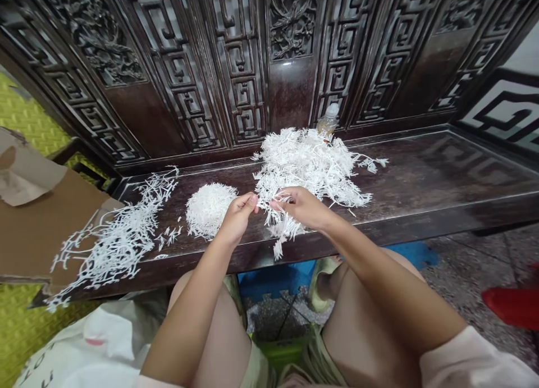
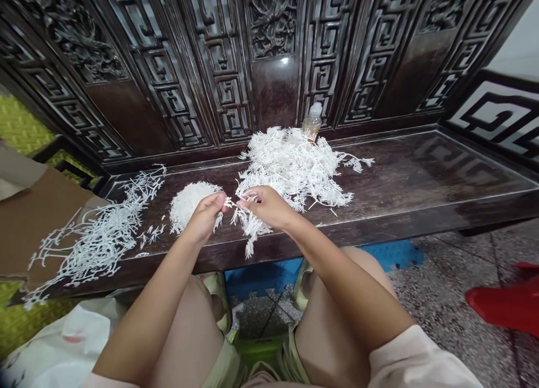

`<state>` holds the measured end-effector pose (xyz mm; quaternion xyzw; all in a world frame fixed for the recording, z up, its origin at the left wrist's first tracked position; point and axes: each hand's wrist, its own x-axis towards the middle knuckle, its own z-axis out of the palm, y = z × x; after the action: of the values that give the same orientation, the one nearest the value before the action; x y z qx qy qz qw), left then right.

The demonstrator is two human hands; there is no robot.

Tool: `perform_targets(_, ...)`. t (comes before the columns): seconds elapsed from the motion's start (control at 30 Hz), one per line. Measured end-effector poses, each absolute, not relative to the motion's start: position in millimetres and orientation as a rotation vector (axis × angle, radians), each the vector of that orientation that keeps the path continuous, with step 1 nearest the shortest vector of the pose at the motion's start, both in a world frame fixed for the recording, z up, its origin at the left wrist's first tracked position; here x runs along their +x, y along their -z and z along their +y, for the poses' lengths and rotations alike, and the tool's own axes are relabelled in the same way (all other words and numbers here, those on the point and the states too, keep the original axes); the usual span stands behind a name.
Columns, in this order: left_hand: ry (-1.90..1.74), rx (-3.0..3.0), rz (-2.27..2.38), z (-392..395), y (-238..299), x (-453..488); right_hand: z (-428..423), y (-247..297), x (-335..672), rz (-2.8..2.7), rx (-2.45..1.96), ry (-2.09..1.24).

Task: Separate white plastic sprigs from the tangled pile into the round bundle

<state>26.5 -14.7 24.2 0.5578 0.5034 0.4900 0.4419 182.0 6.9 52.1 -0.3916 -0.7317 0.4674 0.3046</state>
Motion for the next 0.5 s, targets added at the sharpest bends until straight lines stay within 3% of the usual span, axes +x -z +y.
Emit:
perform_targets(0.1, -1.329, 1.329, 1.253, -2.6, -21.1, 13.9, 11.5, -58.4, 191.1, -1.973, -1.11, -1.161)
perform_targets(0.2, -1.496, 1.174, 1.599, 16.0, -10.2, -35.6, 23.7, -61.5, 210.5, -1.854, -1.368, -0.989)
perform_targets(0.27, -1.346, 1.078, 2.043, 25.9, 5.1, -75.4, 33.6, -57.9, 221.6, -1.802, -1.429, -0.888)
perform_targets(0.5, -0.864, 1.148, 2.334, 41.2, 53.7, -105.7, 36.8, -27.8, 206.0, -1.839, -1.373, -1.232)
